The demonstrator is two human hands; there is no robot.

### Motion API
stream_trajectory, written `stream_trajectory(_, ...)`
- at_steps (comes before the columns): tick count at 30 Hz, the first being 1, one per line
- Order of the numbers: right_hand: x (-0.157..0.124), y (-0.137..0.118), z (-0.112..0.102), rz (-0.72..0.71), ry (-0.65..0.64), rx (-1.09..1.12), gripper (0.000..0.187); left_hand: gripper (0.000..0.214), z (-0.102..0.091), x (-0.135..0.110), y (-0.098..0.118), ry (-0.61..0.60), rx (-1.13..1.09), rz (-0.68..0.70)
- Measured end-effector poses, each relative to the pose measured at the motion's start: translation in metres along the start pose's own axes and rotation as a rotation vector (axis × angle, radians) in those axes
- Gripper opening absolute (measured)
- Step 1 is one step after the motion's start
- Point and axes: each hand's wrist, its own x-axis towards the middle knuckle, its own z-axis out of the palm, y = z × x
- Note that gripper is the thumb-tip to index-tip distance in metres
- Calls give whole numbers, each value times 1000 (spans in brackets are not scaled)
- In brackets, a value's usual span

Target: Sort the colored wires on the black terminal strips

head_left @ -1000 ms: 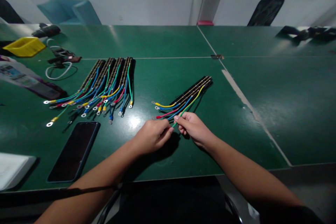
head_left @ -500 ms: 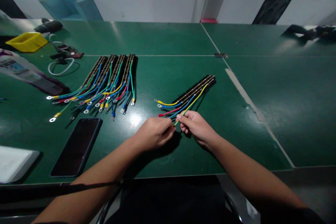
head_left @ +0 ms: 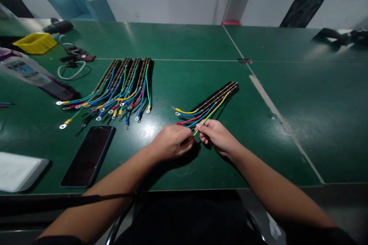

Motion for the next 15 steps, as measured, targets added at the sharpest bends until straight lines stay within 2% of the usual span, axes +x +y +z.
stream_trajectory(4,1,0,-1,-14,-2,-9,26,10,-2,0,0,48,10,-39)
stream_trajectory(7,2,2,-1,-27,-3,-21,28,17,-1,-1,0,65,37,-77)
stream_trajectory(11,4,5,-2,-34,-4,-33,30,25,0,-1,0,26,75,-83)
stream_trajectory(15,4,6,-2,-26,-6,-35,28,17,1,0,-1,4,75,-51)
